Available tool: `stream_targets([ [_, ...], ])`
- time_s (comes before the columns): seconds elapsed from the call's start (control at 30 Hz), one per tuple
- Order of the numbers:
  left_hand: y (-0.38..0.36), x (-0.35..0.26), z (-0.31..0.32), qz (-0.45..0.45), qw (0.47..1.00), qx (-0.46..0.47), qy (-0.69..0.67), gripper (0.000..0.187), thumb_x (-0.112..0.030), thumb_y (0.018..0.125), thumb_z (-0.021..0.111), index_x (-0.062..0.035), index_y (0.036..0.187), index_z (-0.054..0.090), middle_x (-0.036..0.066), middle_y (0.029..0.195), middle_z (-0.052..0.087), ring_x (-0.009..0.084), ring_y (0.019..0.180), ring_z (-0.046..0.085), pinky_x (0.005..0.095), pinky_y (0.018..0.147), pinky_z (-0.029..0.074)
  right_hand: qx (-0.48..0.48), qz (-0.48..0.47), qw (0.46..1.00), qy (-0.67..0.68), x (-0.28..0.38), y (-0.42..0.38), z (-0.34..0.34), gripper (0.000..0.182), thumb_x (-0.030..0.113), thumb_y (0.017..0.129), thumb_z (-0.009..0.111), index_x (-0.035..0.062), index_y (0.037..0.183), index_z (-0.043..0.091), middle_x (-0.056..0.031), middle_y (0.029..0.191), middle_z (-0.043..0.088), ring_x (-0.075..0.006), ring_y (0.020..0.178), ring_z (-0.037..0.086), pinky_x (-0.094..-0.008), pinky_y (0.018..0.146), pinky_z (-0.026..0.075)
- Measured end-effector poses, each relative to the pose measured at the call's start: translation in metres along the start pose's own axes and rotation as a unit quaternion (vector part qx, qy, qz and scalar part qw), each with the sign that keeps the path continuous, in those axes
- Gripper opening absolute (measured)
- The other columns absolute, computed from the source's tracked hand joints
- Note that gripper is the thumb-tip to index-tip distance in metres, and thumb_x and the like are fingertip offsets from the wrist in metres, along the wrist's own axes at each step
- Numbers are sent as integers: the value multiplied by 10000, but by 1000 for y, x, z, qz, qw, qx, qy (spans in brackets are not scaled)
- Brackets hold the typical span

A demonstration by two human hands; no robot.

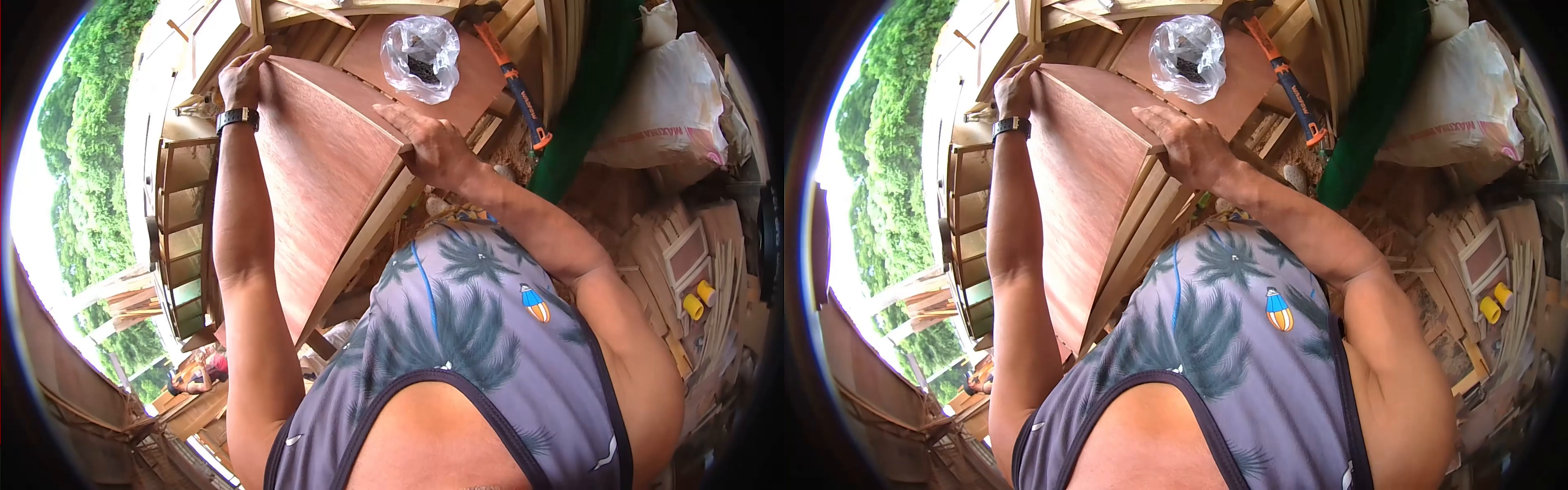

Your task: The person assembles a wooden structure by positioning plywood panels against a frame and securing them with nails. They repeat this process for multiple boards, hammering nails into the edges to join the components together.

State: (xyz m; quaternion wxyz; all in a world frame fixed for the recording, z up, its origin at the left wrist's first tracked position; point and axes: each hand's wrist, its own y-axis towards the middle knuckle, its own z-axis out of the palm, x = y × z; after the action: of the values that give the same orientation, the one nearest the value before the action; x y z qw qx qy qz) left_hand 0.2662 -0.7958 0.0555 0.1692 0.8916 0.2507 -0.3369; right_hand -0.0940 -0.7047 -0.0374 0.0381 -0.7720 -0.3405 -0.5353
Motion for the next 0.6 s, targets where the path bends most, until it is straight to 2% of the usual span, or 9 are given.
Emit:
stream_targets([
  [0.07,3,2,2,2,1000,8,-17,403,-315,763,897,-7,1006,803,86,1001,775,153,929,686,285,893,513,-10,-18,1000,-7,-3,0,1,605,81,871,661,95,1459,521,-210,1394,599,-403,1184,638,-458,1004,551],
  [0.3,-3,-3,3,4,999,-29,17,371,-289,762,896,-4,981,803,87,972,779,155,897,700,285,868,526,-17,-31,999,4,-7,2,0,605,63,868,641,87,1460,520,-231,1375,606,-410,1177,643,-458,1013,550],
  [0.37,-1,0,5,12,999,-38,17,393,-320,759,888,6,962,803,103,941,780,164,885,705,299,859,532,-12,-28,1000,-5,-4,2,-1,590,-11,841,599,34,1426,534,-194,1381,609,-389,1162,651,-450,987,559],
  [0.5,7,11,6,45,995,-56,64,436,-398,745,867,-12,939,812,141,932,781,208,878,718,326,859,537,-4,-26,1000,-12,-5,1,2,600,-6,844,596,46,1438,525,-192,1390,603,-389,1157,655,-459,992,555],
  [0.6,7,11,5,43,993,-59,89,427,-399,746,865,-25,946,815,139,939,783,215,883,721,331,864,539,2,-21,1000,-14,-5,1,3,611,3,850,591,62,1453,512,-189,1402,594,-393,1151,658,-467,994,553],
])
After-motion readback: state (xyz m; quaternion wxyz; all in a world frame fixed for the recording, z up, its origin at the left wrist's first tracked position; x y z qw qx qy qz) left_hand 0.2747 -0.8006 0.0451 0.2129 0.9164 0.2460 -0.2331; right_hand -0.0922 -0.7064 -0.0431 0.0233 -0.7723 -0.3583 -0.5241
